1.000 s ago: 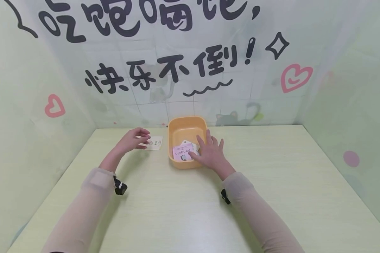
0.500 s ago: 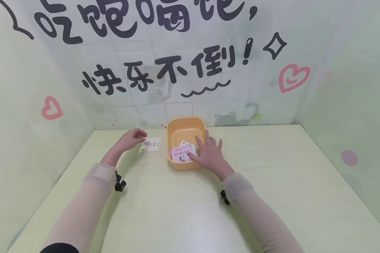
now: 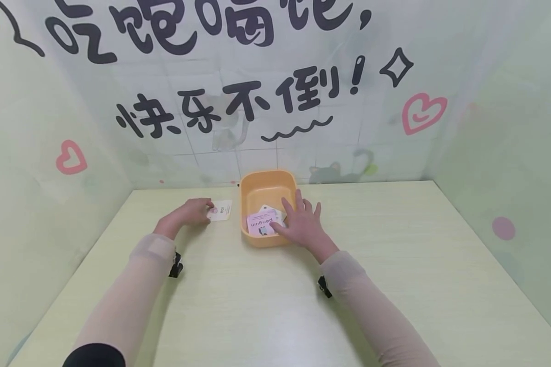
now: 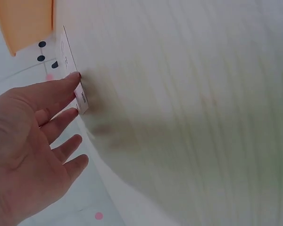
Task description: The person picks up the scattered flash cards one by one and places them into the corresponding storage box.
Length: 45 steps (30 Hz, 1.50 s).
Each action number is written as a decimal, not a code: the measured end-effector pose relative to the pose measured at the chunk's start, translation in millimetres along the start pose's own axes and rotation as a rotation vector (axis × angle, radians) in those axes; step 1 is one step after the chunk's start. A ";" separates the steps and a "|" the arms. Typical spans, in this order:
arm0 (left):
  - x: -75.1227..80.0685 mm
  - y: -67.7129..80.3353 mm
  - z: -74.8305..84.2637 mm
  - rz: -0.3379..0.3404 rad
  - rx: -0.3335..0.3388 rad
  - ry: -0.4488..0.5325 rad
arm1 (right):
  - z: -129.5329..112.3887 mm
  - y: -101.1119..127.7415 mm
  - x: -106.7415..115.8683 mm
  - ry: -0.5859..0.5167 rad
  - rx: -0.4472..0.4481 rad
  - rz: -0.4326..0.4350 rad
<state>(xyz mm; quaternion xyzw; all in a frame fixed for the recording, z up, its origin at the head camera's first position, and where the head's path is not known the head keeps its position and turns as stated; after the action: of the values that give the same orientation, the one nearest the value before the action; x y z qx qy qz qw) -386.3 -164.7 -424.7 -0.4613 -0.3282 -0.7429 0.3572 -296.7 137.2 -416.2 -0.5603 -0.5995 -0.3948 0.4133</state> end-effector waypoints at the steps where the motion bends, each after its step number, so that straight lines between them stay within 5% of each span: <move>1: 0.1 0.5 0.4 -0.004 0.002 0.001 | -0.1 -0.1 -0.2 0.000 0.000 0.001; 15: -3.6 14.5 -1.2 -0.066 0.122 0.053 | 2.9 0.0 -2.9 0.000 -0.005 0.003; 22: -9.4 20.1 -0.7 -0.077 0.130 0.088 | 3.1 -0.8 -4.6 0.006 -0.004 -0.001; 37: -7.6 22.2 3.4 -0.032 0.179 0.088 | 1.0 1.2 -3.3 0.000 0.000 0.004; 45: -5.8 21.4 10.4 0.071 0.126 0.288 | -0.7 0.5 -0.8 -0.001 -0.003 -0.001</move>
<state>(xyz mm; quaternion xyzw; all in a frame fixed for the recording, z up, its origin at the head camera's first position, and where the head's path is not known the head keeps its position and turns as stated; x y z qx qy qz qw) -362.0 -166.2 -422.8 -0.3379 -0.3029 -0.7664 0.4547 -296.1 136.3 -416.6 -0.5610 -0.5994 -0.3956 0.4117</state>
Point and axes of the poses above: each hand's wrist, its own y-axis away from the middle knuckle, its own x-axis out of the back of the hand, z = x × y, the point moved 4 cm from there along -y, towards the middle knuckle, and after that the axes turned 13 degrees about -x, right-handed, at the moved point
